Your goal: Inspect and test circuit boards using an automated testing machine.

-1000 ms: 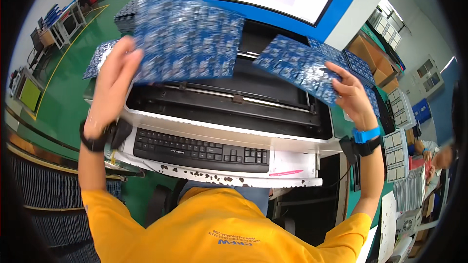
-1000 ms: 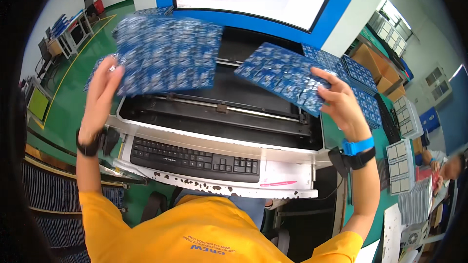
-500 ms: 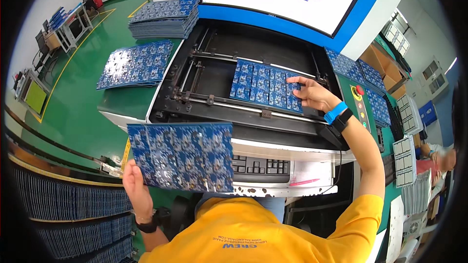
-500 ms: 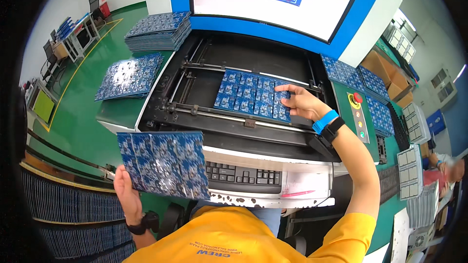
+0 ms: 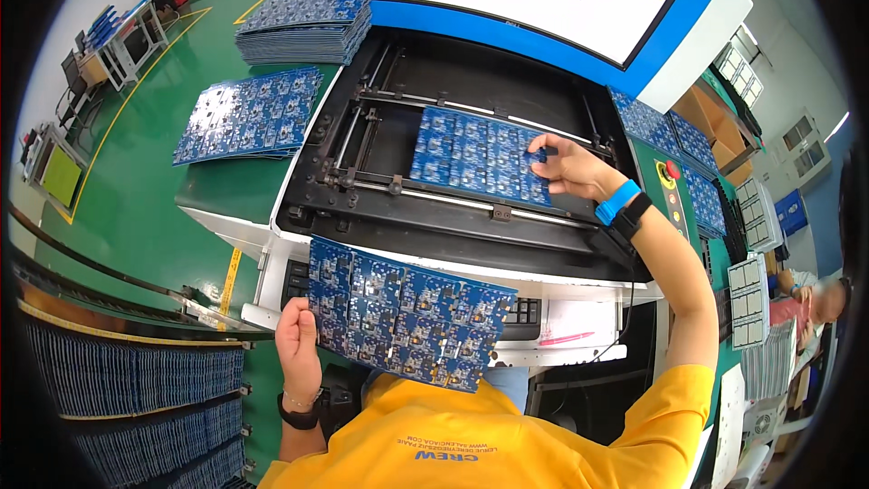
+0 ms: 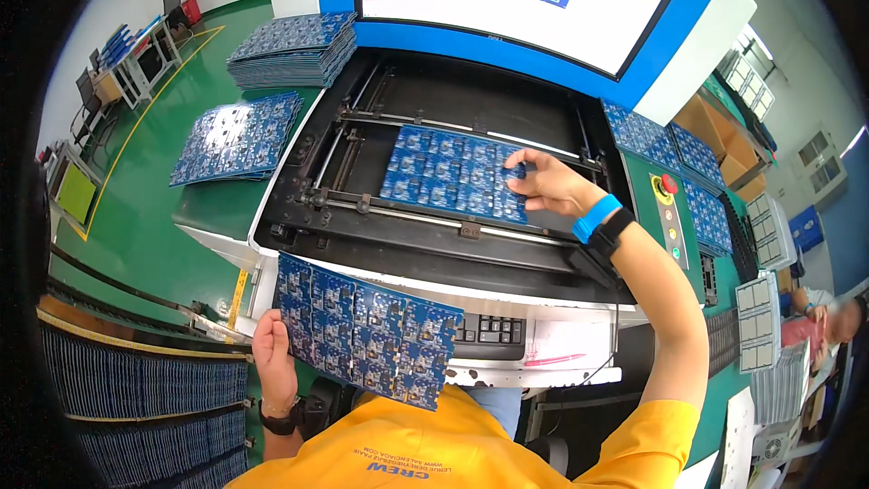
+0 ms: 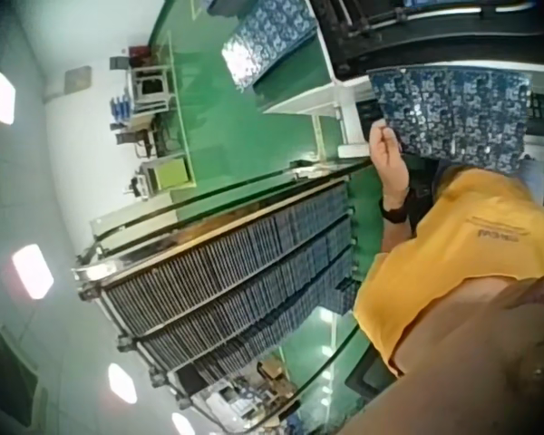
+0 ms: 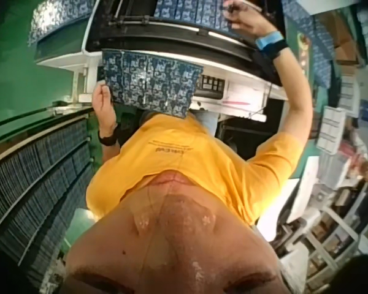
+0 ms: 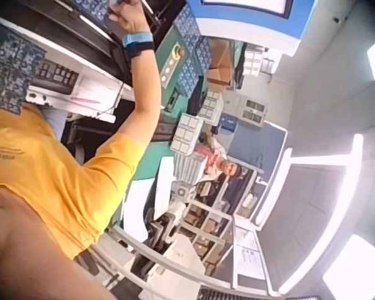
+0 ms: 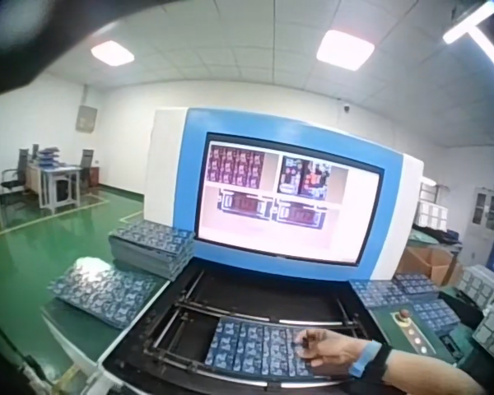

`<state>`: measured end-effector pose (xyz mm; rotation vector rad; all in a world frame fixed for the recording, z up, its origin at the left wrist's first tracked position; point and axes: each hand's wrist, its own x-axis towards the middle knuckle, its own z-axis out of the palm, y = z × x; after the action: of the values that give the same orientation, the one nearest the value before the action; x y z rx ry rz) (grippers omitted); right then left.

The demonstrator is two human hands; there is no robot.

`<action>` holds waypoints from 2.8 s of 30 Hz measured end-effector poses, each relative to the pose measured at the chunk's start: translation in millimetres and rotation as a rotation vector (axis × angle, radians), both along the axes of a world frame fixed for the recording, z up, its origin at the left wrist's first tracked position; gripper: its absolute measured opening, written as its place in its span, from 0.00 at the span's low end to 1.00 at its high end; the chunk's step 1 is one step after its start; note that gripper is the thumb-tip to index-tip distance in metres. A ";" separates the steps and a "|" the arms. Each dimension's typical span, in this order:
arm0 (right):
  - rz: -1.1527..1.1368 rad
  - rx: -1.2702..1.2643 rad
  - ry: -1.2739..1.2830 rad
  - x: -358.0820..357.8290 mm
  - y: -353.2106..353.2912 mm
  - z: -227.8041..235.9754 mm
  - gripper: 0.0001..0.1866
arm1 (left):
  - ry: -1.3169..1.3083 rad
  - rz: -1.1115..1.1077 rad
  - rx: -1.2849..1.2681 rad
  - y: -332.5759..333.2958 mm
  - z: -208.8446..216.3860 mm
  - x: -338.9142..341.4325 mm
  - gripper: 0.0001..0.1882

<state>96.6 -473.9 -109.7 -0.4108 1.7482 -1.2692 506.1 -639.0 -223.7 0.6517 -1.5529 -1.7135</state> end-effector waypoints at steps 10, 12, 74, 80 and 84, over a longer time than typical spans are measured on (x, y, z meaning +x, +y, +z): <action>0.209 0.378 0.510 25.4 -82.7 12.0 0.28 | 0.054 -0.105 0.056 11.0 -0.4 -7.1 0.10; 0.217 0.458 0.656 30.8 -84.4 20.6 0.30 | 0.068 -0.150 0.084 13.4 -1.6 -5.4 0.10; -0.606 -0.554 0.375 248.4 198.6 -103.6 0.24 | -0.544 -0.141 -1.054 37.6 -35.3 -28.4 0.14; -0.600 -0.522 0.366 255.7 206.6 -107.6 0.23 | -0.612 -0.098 -1.083 37.0 -48.6 -16.5 0.14; -0.580 -0.483 0.332 260.6 195.9 -102.0 0.23 | -0.653 -0.185 -0.909 38.0 -28.7 -24.8 0.10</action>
<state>357.2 -278.1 -211.7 -0.4162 1.8979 -2.1609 481.3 -601.0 -252.4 0.5984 -2.6401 -0.7244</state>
